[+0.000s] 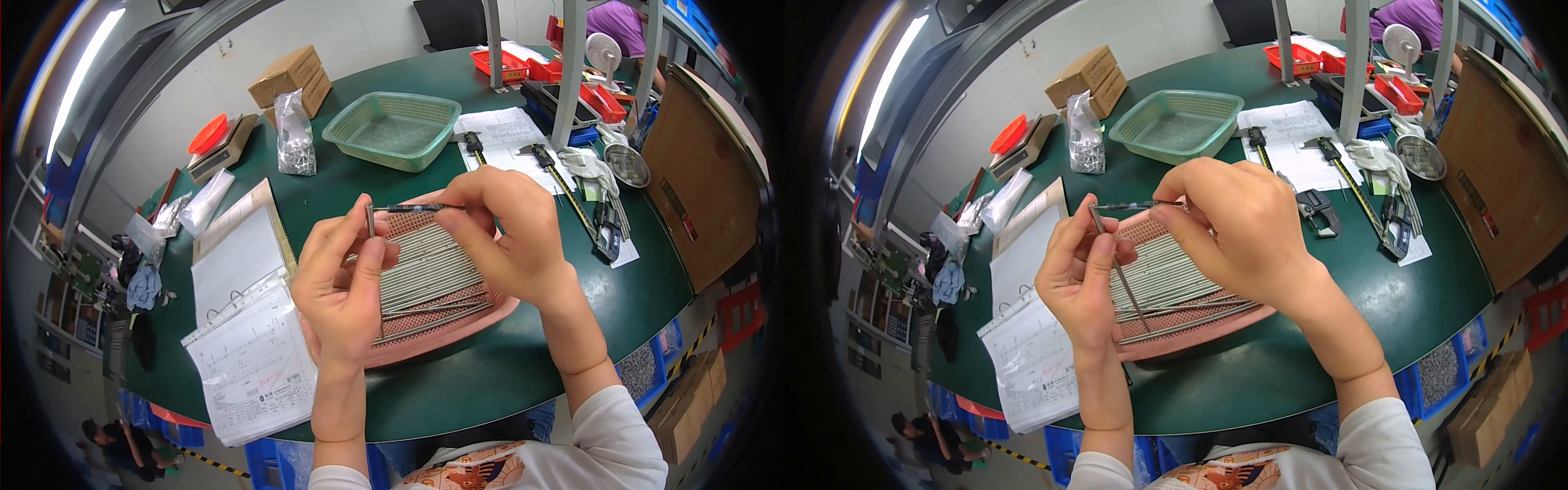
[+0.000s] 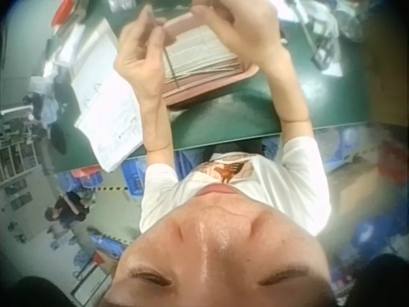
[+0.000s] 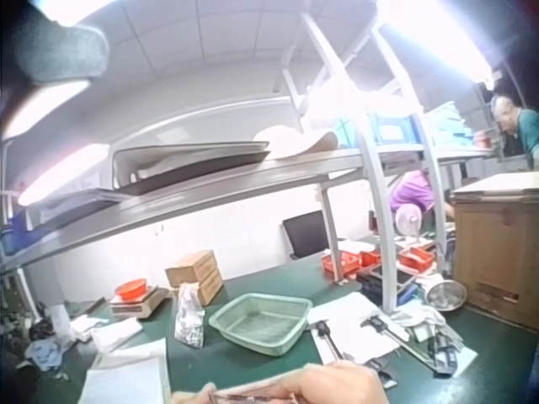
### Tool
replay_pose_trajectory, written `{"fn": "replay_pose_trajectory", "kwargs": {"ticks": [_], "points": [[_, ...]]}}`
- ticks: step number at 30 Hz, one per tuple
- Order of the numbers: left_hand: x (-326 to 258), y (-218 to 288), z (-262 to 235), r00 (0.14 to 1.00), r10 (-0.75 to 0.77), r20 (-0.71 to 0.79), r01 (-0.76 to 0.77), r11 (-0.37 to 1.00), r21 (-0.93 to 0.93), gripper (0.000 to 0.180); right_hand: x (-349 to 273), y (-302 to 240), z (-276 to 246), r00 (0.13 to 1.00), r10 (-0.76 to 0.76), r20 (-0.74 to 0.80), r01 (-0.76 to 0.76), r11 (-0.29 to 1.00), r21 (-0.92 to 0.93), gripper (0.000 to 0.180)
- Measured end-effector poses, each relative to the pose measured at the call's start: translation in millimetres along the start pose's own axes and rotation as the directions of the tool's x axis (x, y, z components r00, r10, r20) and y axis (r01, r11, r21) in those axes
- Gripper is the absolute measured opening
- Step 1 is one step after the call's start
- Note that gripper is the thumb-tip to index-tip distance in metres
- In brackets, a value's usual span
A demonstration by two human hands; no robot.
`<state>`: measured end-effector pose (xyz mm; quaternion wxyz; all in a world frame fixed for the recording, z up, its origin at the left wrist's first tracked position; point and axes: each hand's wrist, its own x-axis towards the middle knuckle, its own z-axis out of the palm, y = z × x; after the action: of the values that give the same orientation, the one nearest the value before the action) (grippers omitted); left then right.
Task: The recorder is inspecting thin metal rods and fitting small black components onto their ends at a factory workstation.
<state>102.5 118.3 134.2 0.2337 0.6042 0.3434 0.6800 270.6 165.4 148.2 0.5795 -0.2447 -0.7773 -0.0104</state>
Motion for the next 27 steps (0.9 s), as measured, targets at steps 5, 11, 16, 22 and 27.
{"fn": "replay_pose_trajectory", "kwargs": {"ticks": [5,11,16,22,27], "points": [[0,1,-1,1.0,-0.006,0.016,0.006,1.0,0.004,0.031,2,-6,1,1.0,0.016,0.001,-0.016,1.0,0.002,0.01],[1,2,-1,0.999,0.037,0.038,-0.038,0.999,0.034,0.031,0,-2,-1,0.999,-0.022,0.027,0.022,0.999,-0.027,0.009],[2,1,-1,0.999,0.04,0.03,-0.041,0.999,0.009,0.032,1,-8,4,0.994,0.105,-0.019,-0.102,0.989,0.107,0.012],[1,1,0,0.998,0.035,0.053,-0.036,0.999,0.018,0.032,1,-3,4,1.0,0.016,0.011,-0.017,0.998,0.057,0.015],[0,1,0,0.997,0.035,0.068,-0.034,0.999,-0.013,0.033,-1,2,2,0.999,-0.008,0.049,0.007,1.0,0.022,0.016]]}}
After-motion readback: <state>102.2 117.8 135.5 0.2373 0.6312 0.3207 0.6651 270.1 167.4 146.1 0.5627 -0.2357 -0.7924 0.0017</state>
